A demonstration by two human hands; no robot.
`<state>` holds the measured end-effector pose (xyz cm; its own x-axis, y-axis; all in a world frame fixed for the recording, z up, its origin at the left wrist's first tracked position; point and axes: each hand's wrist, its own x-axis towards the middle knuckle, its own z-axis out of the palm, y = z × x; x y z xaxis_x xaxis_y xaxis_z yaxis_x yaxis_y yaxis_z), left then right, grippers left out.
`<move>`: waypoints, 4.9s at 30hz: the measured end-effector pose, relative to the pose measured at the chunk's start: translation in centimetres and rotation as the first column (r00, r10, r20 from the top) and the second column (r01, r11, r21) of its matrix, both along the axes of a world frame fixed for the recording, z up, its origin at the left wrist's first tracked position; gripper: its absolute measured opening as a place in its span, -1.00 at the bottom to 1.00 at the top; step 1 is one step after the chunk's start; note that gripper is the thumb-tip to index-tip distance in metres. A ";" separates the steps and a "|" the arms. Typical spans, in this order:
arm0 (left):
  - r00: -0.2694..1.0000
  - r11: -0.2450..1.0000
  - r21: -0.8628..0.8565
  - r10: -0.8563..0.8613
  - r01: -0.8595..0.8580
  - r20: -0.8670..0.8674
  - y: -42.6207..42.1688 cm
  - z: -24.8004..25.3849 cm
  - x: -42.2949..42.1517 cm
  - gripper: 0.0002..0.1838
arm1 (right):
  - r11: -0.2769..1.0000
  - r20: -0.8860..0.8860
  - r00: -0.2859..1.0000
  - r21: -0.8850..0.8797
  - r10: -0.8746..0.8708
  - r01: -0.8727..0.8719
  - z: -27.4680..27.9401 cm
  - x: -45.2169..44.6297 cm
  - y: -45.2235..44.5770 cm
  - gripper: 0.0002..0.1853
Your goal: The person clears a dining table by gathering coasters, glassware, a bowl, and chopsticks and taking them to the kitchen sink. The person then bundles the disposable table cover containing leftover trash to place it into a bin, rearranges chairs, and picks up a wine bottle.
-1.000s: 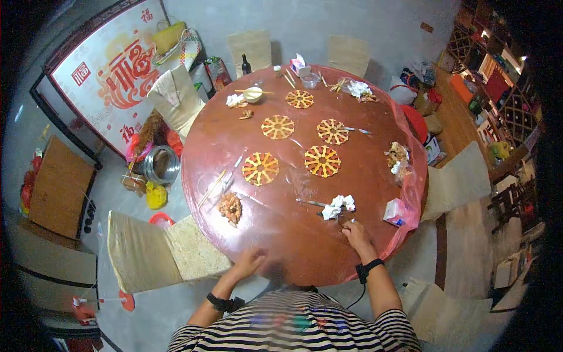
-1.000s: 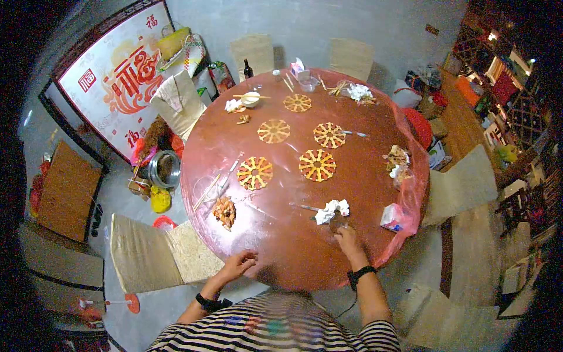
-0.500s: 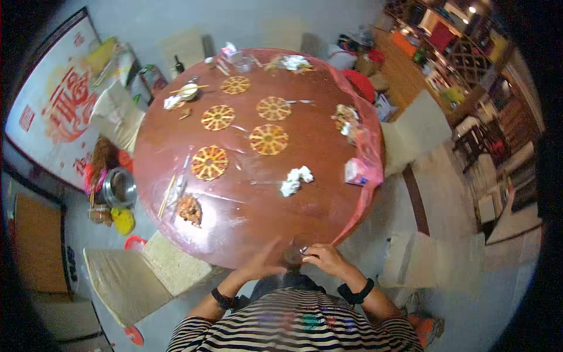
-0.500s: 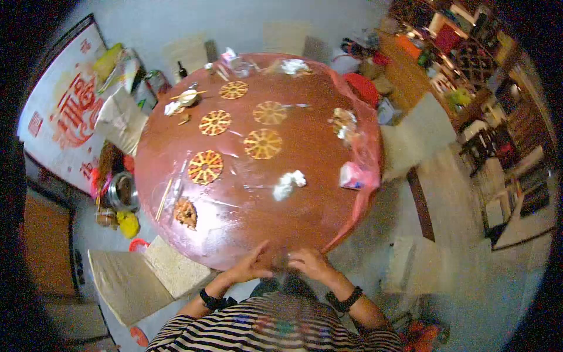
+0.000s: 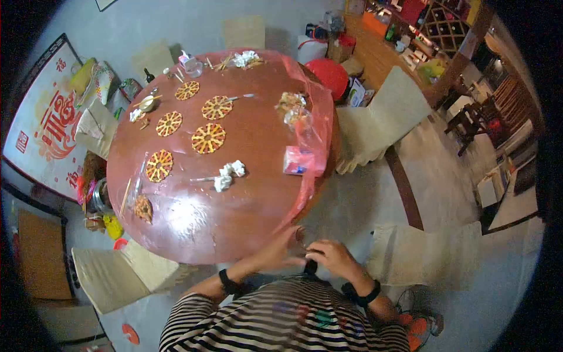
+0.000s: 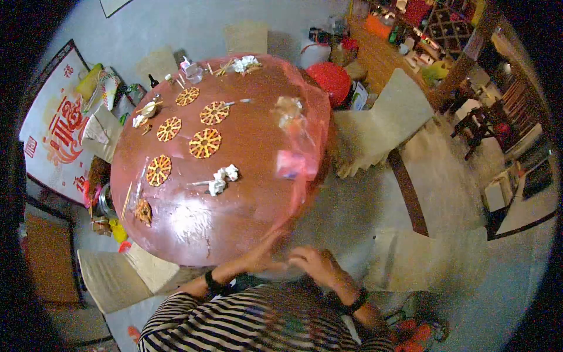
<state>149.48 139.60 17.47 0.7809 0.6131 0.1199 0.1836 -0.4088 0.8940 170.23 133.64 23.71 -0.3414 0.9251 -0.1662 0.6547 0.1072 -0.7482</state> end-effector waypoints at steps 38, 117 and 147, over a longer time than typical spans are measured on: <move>0.271 0.197 -0.631 0.962 -0.750 -0.022 11.6 -1.1 6.2 -0.23 | 0.699 0.464 0.659 0.112 0.592 -0.706 -17.2 2.8 34.9 -0.83; -0.797 -0.472 -0.731 0.582 -0.493 0.161 57.4 3.3 35.2 -0.07 | 0.577 0.282 0.651 0.305 0.705 -0.757 -14.8 -4.6 121.8 -0.73; -0.945 -0.728 -0.685 0.240 -0.023 -0.223 87.3 4.8 37.6 -0.24 | 0.108 0.120 0.223 0.601 0.967 -0.792 -21.8 -18.2 126.4 -0.88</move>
<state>187.04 226.89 22.27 -0.7912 -0.3355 -0.5112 -0.4563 -0.2325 0.8589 151.99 259.99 1.87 -0.9033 -0.1925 0.3834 -0.3643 0.8162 -0.4485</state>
